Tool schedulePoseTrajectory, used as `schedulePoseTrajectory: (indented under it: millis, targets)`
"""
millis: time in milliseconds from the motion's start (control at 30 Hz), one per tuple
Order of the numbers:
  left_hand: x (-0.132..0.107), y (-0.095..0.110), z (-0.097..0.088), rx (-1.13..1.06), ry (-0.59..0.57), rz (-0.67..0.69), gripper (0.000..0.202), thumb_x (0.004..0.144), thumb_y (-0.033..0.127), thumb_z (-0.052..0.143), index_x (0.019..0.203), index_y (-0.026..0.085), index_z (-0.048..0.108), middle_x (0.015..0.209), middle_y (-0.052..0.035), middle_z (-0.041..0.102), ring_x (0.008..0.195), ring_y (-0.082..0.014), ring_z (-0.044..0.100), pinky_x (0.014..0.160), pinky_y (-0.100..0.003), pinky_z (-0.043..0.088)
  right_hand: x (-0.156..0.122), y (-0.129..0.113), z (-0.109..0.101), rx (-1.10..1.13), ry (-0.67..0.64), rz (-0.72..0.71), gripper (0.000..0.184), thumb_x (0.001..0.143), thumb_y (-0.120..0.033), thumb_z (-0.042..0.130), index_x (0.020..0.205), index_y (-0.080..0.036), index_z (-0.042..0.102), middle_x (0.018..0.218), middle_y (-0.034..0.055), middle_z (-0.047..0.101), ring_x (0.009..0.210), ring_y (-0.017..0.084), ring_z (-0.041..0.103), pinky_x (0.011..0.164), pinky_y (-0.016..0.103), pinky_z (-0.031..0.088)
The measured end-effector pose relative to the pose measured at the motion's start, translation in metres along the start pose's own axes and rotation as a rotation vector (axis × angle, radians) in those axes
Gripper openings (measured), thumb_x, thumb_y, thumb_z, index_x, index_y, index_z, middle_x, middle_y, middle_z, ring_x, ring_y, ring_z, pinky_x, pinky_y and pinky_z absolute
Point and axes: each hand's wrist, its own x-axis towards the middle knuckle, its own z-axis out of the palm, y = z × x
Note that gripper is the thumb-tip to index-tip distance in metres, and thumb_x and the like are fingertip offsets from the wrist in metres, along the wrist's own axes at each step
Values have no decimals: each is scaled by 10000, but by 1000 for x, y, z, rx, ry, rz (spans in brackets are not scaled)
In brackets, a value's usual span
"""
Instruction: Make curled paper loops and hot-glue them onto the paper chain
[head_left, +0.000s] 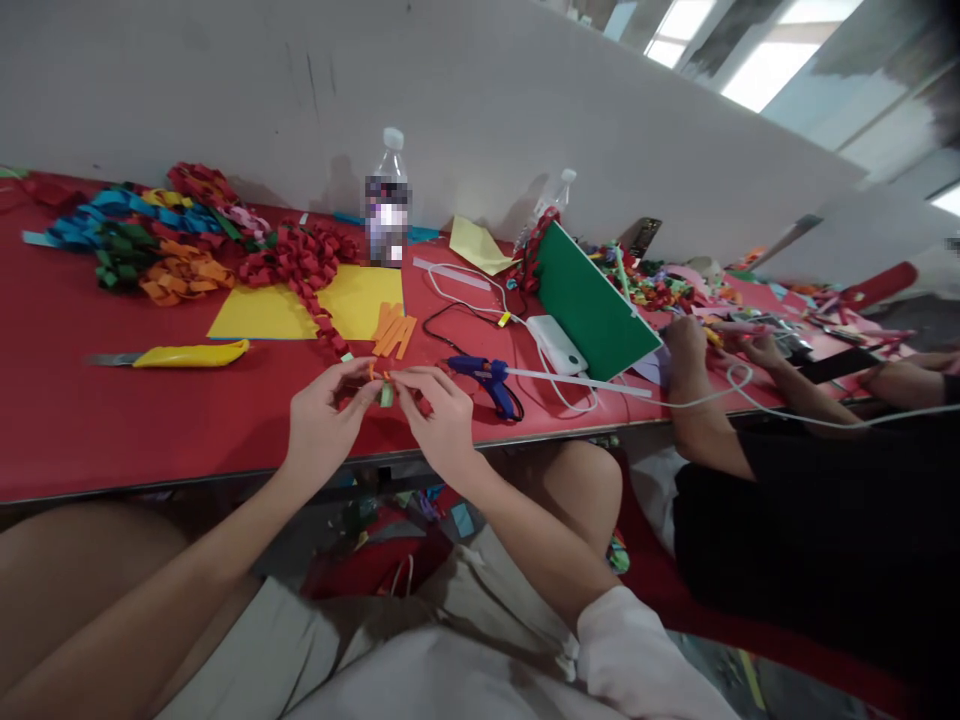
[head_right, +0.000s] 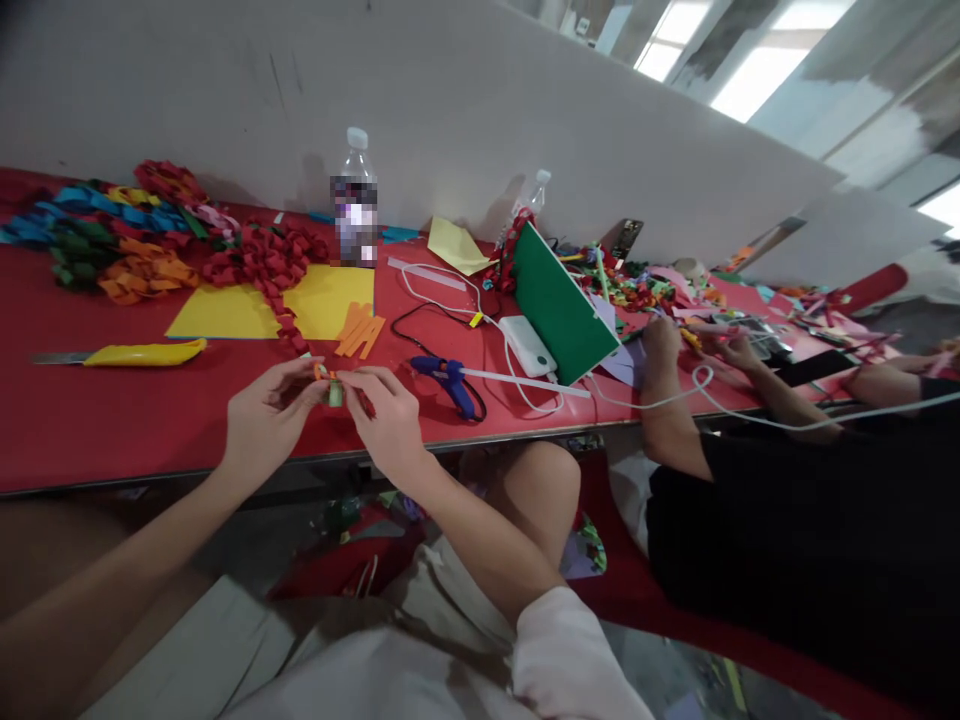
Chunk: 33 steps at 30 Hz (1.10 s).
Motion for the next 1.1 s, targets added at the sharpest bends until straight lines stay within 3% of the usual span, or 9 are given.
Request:
schedulePoseTrajectory:
  millis: [200, 467, 567, 633, 733, 800, 933, 1033, 1100]
  targets:
    - [3, -8, -2, -127, -19, -110, 423, 847, 505, 727, 1104, 169, 743, 1057, -93, 770, 910, -217, 722, 856, -358, 607, 1, -5, -3, -17, -15, -49, 195, 998, -237, 551, 1041, -220, 741, 1031, 78, 742, 966, 152, 708, 897, 281, 582]
    - [0, -2, -3, -58, -77, -48, 371, 862, 473, 724, 1108, 199, 766, 1066, -80, 775, 924, -218, 730, 864, -352, 607, 3, -3, -4, 2, -24, -64, 174, 978, -237, 586, 958, -214, 758, 986, 73, 764, 892, 156, 724, 828, 284, 588]
    - [8, -1, -8, -73, -43, -72, 387, 838, 479, 750, 1102, 196, 768, 1059, -70, 780, 919, -215, 729, 876, -357, 608, 4, -8, -21, -31, -50, -74, 173, 983, -285, 592, 953, -206, 743, 960, 66, 767, 844, 149, 713, 779, 272, 560]
    - [17, -3, -15, -132, 34, -102, 393, 819, 467, 777, 1101, 193, 767, 1055, -57, 782, 916, -203, 726, 896, -360, 605, 5, -13, -45, -119, -165, -61, 215, 975, -343, 611, 850, -197, 707, 800, 36, 734, 691, 130, 656, 659, 259, 495]
    - [33, -10, -27, -248, 176, -118, 374, 798, 408, 818, 1087, 176, 764, 1037, -35, 783, 909, -167, 712, 936, -353, 591, 7, -12, -94, -318, -642, 47, 337, 952, -455, 627, 720, -211, 633, 671, -6, 672, 615, 125, 592, 600, 265, 400]
    - [40, -14, -34, -292, 209, -104, 362, 806, 379, 821, 1095, 171, 752, 1020, -19, 777, 894, -139, 698, 934, -334, 586, 6, -4, -125, -416, -828, 194, 370, 933, -516, 626, 714, -218, 614, 660, -14, 663, 596, 133, 585, 562, 264, 359]
    - [42, -15, -38, -299, 175, -43, 385, 808, 383, 828, 1125, 191, 724, 979, 5, 746, 880, -99, 664, 858, -245, 579, 3, 28, -150, -723, -572, 428, 418, 888, -623, 612, 837, -208, 617, 697, 19, 649, 614, 186, 585, 559, 287, 358]
    - [38, -13, -34, -277, 123, -33, 381, 813, 401, 822, 1109, 189, 707, 986, -1, 733, 875, -95, 656, 824, -228, 575, 3, 56, -136, -622, -436, 346, 518, 834, -585, 688, 1131, -167, 623, 1009, 107, 695, 838, 239, 649, 675, 324, 455]
    - [36, -12, -31, -244, 75, -21, 366, 822, 413, 812, 1082, 178, 707, 954, -5, 731, 829, -96, 653, 786, -236, 576, 4, 71, -121, -496, -410, 301, 496, 846, -533, 685, 1153, -146, 642, 1016, 114, 694, 847, 234, 642, 700, 330, 467]
